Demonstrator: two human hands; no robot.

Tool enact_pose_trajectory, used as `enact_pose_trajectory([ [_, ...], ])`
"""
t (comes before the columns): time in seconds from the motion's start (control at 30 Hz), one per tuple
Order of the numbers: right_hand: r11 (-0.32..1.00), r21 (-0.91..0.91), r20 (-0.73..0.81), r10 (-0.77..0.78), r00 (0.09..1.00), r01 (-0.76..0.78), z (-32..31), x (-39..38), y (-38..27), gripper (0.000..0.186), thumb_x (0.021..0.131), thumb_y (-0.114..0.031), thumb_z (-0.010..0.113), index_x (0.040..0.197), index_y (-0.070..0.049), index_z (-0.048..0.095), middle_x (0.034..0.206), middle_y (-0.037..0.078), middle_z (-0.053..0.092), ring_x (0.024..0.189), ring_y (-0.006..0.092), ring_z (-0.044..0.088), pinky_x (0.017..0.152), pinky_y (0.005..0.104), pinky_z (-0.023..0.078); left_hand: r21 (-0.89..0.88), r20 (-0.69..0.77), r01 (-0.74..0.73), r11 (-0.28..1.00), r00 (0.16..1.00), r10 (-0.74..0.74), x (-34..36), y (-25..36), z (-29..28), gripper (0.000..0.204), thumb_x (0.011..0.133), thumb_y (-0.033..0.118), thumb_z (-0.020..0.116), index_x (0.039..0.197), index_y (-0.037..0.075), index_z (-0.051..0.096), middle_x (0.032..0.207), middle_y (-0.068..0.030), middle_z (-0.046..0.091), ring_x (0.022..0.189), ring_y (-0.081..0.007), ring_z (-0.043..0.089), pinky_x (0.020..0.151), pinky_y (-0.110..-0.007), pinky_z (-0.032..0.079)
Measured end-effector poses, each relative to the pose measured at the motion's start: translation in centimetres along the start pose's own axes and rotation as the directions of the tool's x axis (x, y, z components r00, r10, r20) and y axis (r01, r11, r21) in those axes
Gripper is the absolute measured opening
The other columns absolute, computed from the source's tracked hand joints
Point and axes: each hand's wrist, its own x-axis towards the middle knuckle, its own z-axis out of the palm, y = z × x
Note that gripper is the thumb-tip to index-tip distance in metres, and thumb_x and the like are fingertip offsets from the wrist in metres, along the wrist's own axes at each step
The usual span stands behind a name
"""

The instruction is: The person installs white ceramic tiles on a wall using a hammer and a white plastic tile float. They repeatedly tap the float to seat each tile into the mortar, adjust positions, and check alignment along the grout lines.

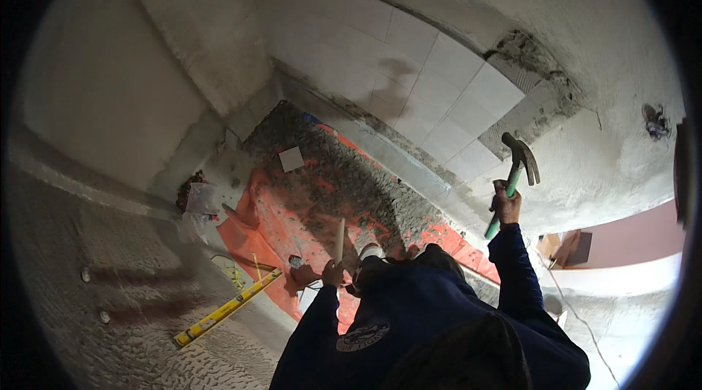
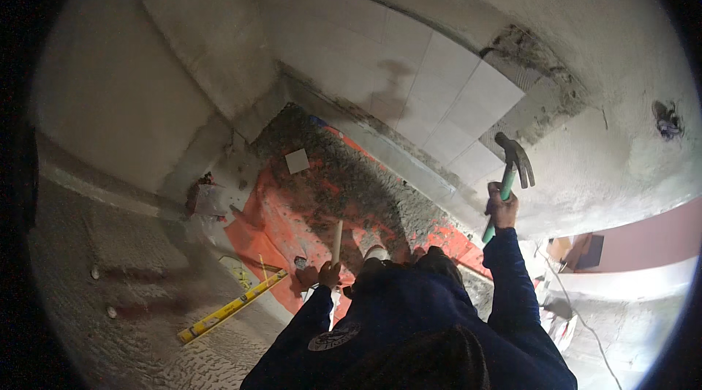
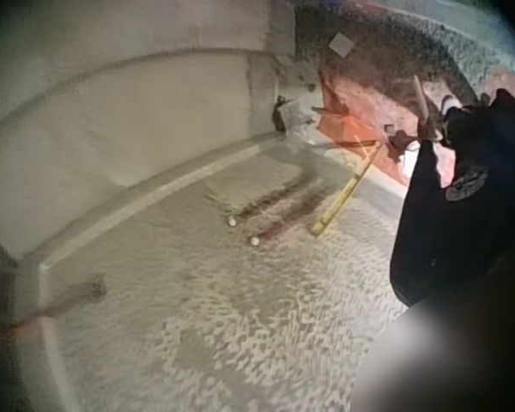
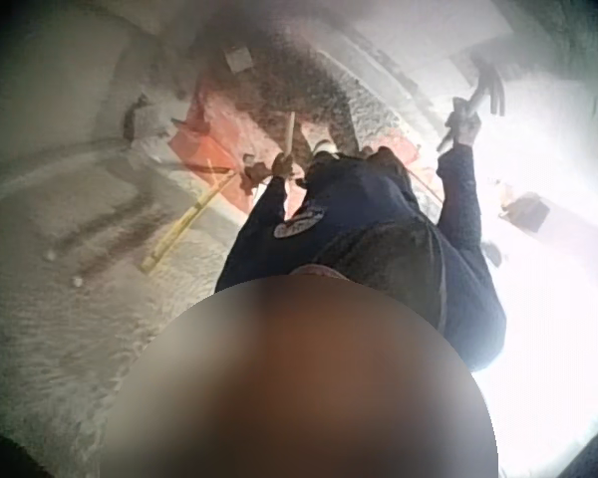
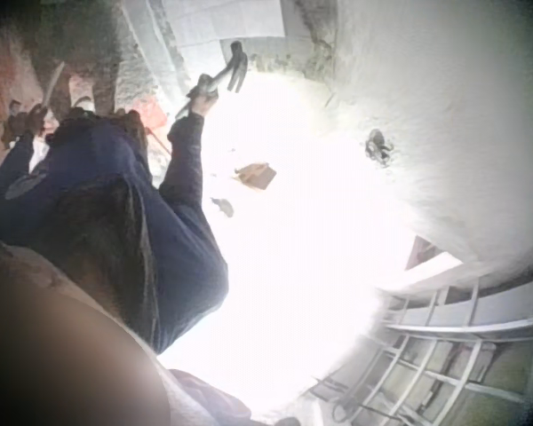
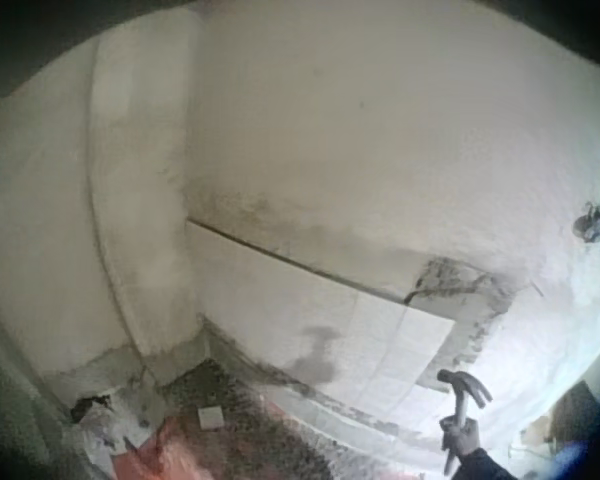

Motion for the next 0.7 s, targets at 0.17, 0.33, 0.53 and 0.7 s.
enact_pose_trajectory([
  [0.17, 0.971, -0.223, -0.059, 0.081, 0.995, -0.092, 0.4, -5.9, 4.6, 0.029, 0.08, -0.027, 0.075, 0.079, -0.001, 0.065, 0.057, 0.005, 0.056, 0.053, 0.013, 0.048, 0.054, 0.0301, 0.043, 0.273, 0.045, -0.401, 0.874, 0.913, 0.405, 1.5, 6.7, 2.9, 0.042, 0.091, 0.039, 0.062, 0.117, 0.006, 0.057, 0.072, -0.0133, 0.063, 0.058, -0.0262, 0.064, 0.05, -0.04, 0.051],
  [0.33, 0.805, -0.551, -0.085, 0.207, 0.975, -0.219, -5.0, -11.6, 8.5, 0.04, 0.072, -0.043, 0.076, 0.081, -0.005, 0.069, 0.065, 0.016, 0.063, 0.061, 0.0279, 0.063, 0.061, 0.0409, 0.047, 0.438, 0.21, -0.459, 0.773, 0.888, 0.409, 1.9, 15.3, 5.9, 0.048, 0.088, 0.045, 0.058, 0.11, 0.003, 0.062, 0.097, -0.0262, 0.065, 0.087, -0.0424, 0.064, 0.075, -0.049, 0.05],
  [0.53, 0.654, -0.677, -0.182, 0.296, 0.938, -0.337, -13.2, -13.3, 10.9, 0.04, 0.071, -0.045, 0.077, 0.088, -0.01, 0.07, 0.077, 0.015, 0.069, 0.078, 0.0337, 0.068, 0.068, 0.0426, 0.052, 0.584, 0.292, -0.398, 0.708, 0.916, 0.275, 1.4, 21.0, 11.6, 0.048, 0.091, 0.043, 0.059, 0.117, 0.002, 0.061, 0.09, -0.0155, 0.066, 0.076, -0.0302, 0.064, 0.067, -0.044, 0.05],
  [0.7, 0.637, -0.667, -0.207, 0.34, 0.918, -0.386, -20.6, -12.3, 15.6, 0.039, 0.071, -0.048, 0.076, 0.087, -0.012, 0.071, 0.077, 0.013, 0.069, 0.078, 0.0343, 0.067, 0.07, 0.0426, 0.052, 0.629, 0.235, -0.193, 0.754, 0.971, 0.052, 0.4, 19.2, 18.7, 0.045, 0.093, 0.037, 0.06, 0.121, 0.002, 0.056, 0.071, -0.0074, 0.057, 0.045, -0.0149, 0.05, 0.041, -0.034, 0.042],
])
